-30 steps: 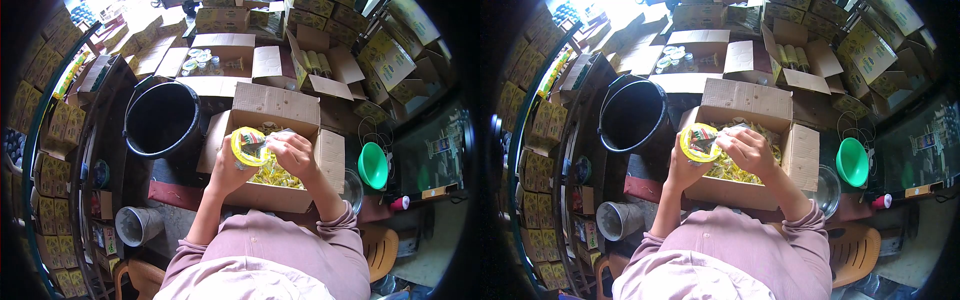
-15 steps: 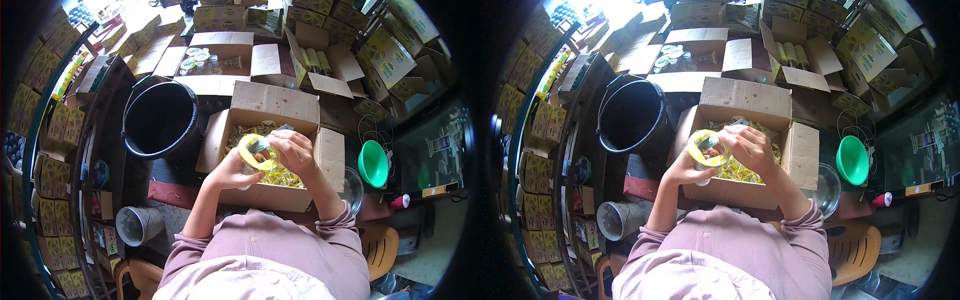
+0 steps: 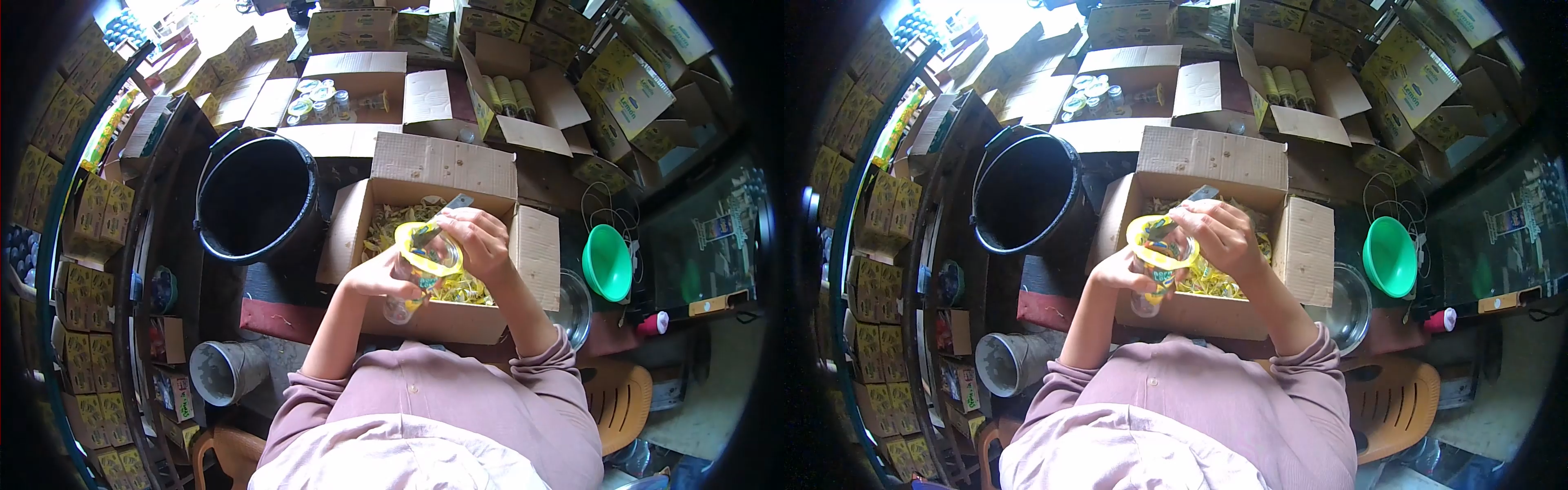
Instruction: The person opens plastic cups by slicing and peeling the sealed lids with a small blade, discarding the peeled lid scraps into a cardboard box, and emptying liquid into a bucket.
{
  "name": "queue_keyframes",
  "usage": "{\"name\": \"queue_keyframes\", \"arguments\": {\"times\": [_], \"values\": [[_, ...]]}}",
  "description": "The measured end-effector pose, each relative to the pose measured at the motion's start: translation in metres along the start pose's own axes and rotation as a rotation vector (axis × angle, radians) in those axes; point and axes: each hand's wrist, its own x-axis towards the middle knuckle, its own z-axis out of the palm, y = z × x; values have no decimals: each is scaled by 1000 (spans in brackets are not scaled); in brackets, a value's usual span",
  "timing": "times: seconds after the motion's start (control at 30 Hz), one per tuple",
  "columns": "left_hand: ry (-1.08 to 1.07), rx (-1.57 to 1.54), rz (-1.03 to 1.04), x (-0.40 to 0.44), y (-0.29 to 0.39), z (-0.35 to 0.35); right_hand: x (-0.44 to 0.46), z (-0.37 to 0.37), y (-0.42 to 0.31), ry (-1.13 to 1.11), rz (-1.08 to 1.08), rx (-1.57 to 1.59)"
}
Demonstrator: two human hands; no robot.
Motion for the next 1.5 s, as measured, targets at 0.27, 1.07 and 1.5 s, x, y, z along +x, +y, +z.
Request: {"name": "queue_keyframes", "arguments": {"times": [0.27, 1.07, 1.5], "values": [[361, 360, 210, -6, 10, -3, -1, -8, 6, 1, -12, -106], [208, 302, 6, 3, -14, 9, -12, -13, 0, -74, -19, -41], [-503, -408, -136, 17, -30, -7, -9, -7, -6, -38, -57, 3]]}}
